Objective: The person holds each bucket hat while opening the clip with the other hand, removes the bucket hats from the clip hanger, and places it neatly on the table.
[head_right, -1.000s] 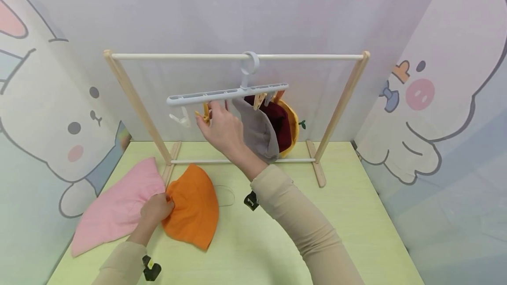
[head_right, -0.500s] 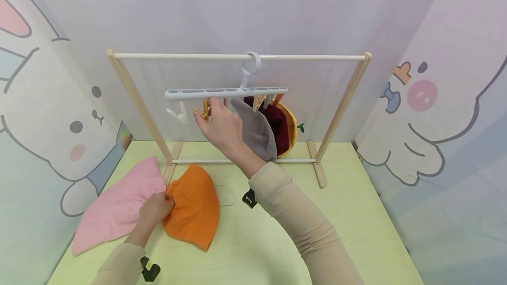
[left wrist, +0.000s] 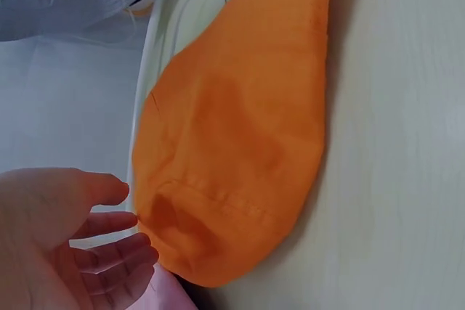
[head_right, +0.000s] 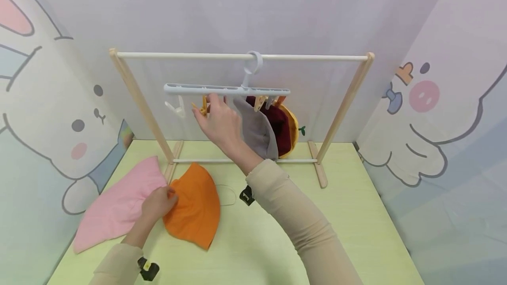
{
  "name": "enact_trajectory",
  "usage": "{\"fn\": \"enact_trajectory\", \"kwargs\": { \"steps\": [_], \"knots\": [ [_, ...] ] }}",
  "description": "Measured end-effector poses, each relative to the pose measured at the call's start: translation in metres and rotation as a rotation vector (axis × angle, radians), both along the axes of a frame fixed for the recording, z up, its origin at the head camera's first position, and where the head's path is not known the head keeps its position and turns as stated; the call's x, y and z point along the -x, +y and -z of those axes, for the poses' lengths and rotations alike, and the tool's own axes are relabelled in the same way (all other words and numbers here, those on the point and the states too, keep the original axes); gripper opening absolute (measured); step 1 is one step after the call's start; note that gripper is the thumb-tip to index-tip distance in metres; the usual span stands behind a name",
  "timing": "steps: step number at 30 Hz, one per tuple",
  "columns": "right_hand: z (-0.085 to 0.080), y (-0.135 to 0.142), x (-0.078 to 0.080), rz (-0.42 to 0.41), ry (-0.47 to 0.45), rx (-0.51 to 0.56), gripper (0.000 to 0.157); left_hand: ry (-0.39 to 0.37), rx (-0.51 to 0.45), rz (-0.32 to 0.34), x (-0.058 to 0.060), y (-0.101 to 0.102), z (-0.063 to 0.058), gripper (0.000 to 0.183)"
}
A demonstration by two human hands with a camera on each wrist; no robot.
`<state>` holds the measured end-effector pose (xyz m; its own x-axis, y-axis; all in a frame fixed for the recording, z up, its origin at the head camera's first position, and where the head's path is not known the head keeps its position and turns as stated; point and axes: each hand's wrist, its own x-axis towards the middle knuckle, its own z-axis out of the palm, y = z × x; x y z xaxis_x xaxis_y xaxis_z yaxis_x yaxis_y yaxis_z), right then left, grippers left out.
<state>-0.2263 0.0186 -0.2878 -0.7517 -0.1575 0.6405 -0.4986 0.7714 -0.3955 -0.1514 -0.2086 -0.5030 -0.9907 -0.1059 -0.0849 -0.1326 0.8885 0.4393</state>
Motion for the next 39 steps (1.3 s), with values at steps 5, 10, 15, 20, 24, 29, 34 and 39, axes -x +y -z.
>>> {"fn": "enact_trajectory", "kwargs": {
  "steps": [5,10,15,20,24,29,34,39],
  "knots": [
    [-0.001,0.001,0.002,-0.008,-0.002,0.003,0.032,0.029,-0.007,0.025,0.000,0.007,-0.007,0.028],
    [-0.002,0.002,0.003,-0.009,0.005,-0.005,0.028,0.040,-0.009,0.044,0.000,0.013,-0.011,0.027],
    [-0.004,0.006,0.005,-0.020,0.018,-0.011,0.024,0.058,-0.015,0.068,0.000,0.020,-0.015,0.027],
    [-0.002,0.012,0.006,-0.034,0.017,-0.010,0.021,0.088,-0.036,0.097,-0.001,0.026,-0.019,0.024],
    [-0.001,0.016,0.006,-0.046,0.016,-0.006,0.020,0.100,-0.046,0.121,-0.002,0.032,-0.022,0.023],
    [0.002,0.019,0.006,-0.067,0.050,0.008,0.018,0.114,-0.044,0.149,-0.003,0.039,-0.028,0.022],
    [0.005,0.023,0.006,-0.085,0.096,0.029,0.017,0.156,-0.041,0.188,-0.004,0.047,-0.033,0.020],
    [0.009,0.029,0.009,-0.091,0.120,0.056,0.016,0.210,-0.039,0.224,-0.006,0.055,-0.038,0.019]
  ]
}}
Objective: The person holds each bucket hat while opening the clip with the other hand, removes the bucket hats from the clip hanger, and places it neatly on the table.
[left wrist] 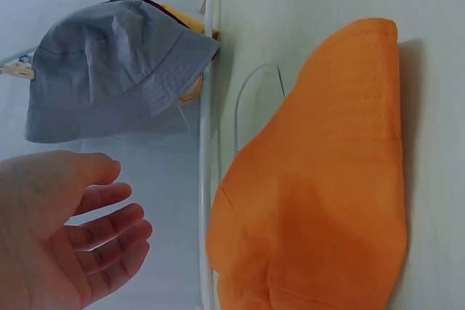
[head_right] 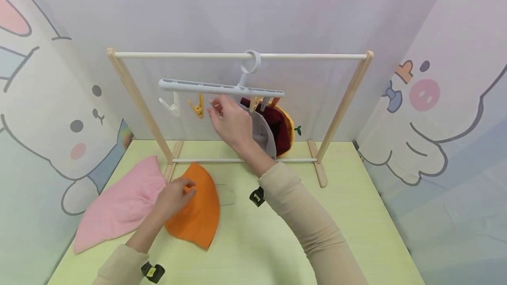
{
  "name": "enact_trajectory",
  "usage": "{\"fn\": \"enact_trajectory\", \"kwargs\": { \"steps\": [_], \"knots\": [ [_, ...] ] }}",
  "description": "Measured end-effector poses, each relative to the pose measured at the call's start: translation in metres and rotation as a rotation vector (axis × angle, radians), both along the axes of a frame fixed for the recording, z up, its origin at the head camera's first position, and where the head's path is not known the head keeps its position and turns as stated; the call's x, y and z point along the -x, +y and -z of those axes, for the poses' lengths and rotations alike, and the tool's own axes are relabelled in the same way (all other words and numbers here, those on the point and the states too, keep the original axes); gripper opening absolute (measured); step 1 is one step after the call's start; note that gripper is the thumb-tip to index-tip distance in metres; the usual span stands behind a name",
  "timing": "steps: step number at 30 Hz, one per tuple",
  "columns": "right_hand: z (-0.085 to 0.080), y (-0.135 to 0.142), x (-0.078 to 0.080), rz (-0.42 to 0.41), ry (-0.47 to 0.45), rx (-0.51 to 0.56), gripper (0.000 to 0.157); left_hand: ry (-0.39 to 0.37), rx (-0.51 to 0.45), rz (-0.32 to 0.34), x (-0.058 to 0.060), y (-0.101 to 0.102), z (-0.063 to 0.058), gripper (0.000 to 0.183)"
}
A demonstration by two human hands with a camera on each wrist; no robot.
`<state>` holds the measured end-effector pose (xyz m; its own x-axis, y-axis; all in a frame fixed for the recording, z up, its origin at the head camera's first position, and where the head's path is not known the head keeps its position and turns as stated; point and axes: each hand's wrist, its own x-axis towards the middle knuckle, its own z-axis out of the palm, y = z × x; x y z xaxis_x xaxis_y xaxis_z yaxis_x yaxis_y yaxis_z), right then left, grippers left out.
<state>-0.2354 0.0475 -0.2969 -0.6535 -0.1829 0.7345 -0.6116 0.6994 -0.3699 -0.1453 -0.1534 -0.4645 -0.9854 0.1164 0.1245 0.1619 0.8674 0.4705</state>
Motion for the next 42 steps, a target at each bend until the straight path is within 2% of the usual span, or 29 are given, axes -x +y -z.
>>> {"fn": "enact_trajectory", "kwargs": {
  "steps": [5,14,22,33,38,42],
  "knots": [
    [0.006,0.007,0.004,0.028,0.012,0.009,0.014,0.045,0.005,0.015,-0.003,0.007,-0.006,0.017],
    [0.012,0.024,0.006,0.063,-0.062,0.051,0.020,0.104,-0.017,0.050,-0.007,0.019,-0.015,0.015],
    [0.019,0.042,0.011,0.121,-0.052,0.056,0.024,0.118,-0.008,0.063,-0.009,0.028,-0.023,0.014],
    [0.035,0.068,0.019,0.158,-0.155,0.122,0.033,0.123,-0.003,0.097,-0.010,0.039,-0.036,0.018],
    [0.044,0.078,0.023,0.215,-0.220,0.136,0.035,0.136,-0.001,0.116,-0.010,0.046,-0.043,0.019],
    [0.052,0.084,0.027,0.249,-0.242,0.133,0.037,0.175,-0.014,0.140,-0.009,0.051,-0.046,0.020]
  ]
}}
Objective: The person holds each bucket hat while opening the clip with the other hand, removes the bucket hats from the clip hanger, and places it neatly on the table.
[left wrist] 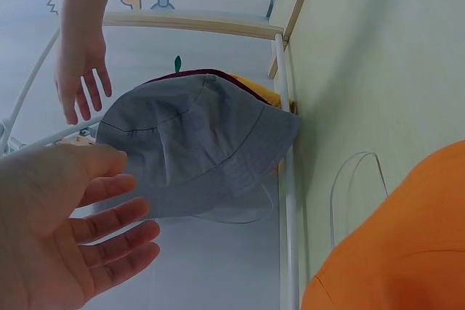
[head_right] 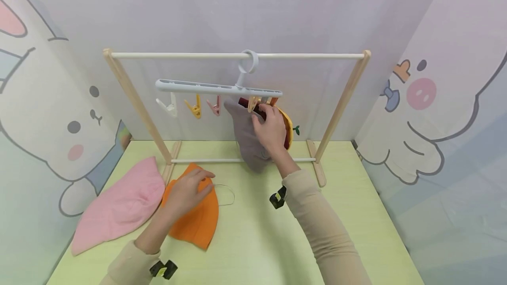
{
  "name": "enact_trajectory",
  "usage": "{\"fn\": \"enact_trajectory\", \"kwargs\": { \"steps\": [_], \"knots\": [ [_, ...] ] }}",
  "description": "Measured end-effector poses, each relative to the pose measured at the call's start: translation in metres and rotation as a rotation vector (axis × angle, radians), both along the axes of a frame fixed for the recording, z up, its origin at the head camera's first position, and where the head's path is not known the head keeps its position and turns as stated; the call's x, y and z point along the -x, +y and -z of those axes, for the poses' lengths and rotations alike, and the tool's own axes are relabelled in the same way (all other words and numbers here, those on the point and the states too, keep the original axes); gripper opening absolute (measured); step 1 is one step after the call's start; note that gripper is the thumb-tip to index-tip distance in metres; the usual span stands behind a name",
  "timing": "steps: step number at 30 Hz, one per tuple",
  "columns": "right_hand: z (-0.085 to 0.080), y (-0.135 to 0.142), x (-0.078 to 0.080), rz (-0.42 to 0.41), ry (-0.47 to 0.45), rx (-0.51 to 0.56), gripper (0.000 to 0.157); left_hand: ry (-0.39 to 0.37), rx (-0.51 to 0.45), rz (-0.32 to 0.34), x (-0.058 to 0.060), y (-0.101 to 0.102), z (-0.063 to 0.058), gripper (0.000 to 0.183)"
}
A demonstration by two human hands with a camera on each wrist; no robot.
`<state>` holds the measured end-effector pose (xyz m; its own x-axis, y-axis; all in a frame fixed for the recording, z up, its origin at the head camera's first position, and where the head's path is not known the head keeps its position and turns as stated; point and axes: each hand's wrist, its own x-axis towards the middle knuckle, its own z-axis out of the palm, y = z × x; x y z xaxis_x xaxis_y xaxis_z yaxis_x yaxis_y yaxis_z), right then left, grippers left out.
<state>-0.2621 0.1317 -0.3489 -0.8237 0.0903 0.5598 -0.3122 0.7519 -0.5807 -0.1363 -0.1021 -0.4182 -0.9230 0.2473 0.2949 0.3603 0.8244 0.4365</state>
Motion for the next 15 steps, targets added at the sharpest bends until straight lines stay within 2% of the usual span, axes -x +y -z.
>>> {"fn": "enact_trajectory", "kwargs": {
  "steps": [4,11,15],
  "knots": [
    [0.008,0.005,0.001,-0.003,-0.029,0.003,0.039,0.034,-0.017,0.022,0.001,0.003,-0.001,0.020],
    [0.018,0.011,0.001,-0.005,-0.145,-0.017,0.045,0.026,-0.042,0.029,0.004,0.008,-0.003,0.021],
    [0.024,0.014,0.002,-0.013,-0.188,-0.040,0.047,0.056,-0.067,0.039,0.007,0.012,-0.005,0.023]
  ]
}}
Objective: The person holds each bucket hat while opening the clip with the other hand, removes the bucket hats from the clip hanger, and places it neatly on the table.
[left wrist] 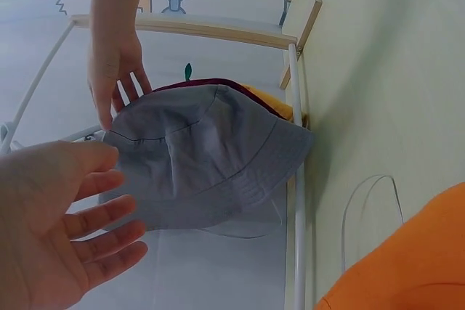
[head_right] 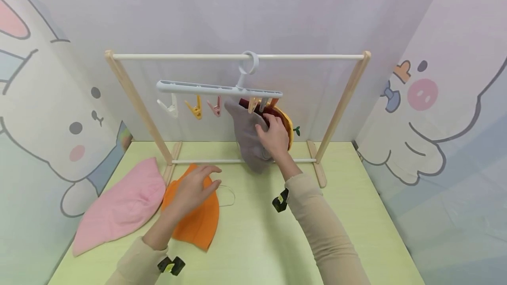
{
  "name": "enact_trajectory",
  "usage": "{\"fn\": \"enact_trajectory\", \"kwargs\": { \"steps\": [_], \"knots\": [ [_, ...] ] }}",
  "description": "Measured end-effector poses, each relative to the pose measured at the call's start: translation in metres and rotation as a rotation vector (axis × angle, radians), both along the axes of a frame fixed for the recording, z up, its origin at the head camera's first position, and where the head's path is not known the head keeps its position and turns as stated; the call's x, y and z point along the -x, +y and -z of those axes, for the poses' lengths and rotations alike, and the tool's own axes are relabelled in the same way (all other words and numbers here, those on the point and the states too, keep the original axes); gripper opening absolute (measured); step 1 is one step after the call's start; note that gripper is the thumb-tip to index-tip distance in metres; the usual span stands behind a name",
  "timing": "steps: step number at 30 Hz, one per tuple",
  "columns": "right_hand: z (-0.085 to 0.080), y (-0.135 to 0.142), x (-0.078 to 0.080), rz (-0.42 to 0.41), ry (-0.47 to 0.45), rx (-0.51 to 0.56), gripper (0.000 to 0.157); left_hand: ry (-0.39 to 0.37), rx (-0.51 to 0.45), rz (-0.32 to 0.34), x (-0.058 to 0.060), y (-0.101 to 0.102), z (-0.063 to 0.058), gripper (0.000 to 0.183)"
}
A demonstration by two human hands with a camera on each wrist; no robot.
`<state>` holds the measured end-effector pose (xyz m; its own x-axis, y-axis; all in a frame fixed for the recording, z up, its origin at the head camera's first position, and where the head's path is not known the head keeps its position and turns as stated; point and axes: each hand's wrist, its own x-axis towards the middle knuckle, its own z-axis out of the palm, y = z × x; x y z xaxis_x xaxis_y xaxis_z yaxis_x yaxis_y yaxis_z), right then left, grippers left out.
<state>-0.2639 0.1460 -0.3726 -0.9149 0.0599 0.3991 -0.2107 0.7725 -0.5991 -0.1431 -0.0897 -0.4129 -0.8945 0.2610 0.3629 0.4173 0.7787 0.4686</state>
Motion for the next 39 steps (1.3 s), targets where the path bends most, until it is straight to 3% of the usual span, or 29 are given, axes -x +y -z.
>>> {"fn": "enact_trajectory", "kwargs": {
  "steps": [15,27,32,39],
  "knots": [
    [0.016,0.007,0.002,-0.009,-0.097,-0.040,0.050,0.096,-0.100,0.011,0.019,0.012,-0.005,0.022],
    [0.024,0.007,0.004,-0.016,-0.104,-0.062,0.048,0.128,-0.119,0.025,0.039,0.019,-0.014,0.023],
    [0.026,0.007,0.005,-0.004,-0.097,-0.052,0.044,0.109,-0.110,0.020,0.043,0.024,-0.019,0.023],
    [0.029,0.006,0.008,0.010,-0.088,-0.063,0.045,0.139,-0.119,0.034,0.045,0.032,-0.025,0.024]
  ]
}}
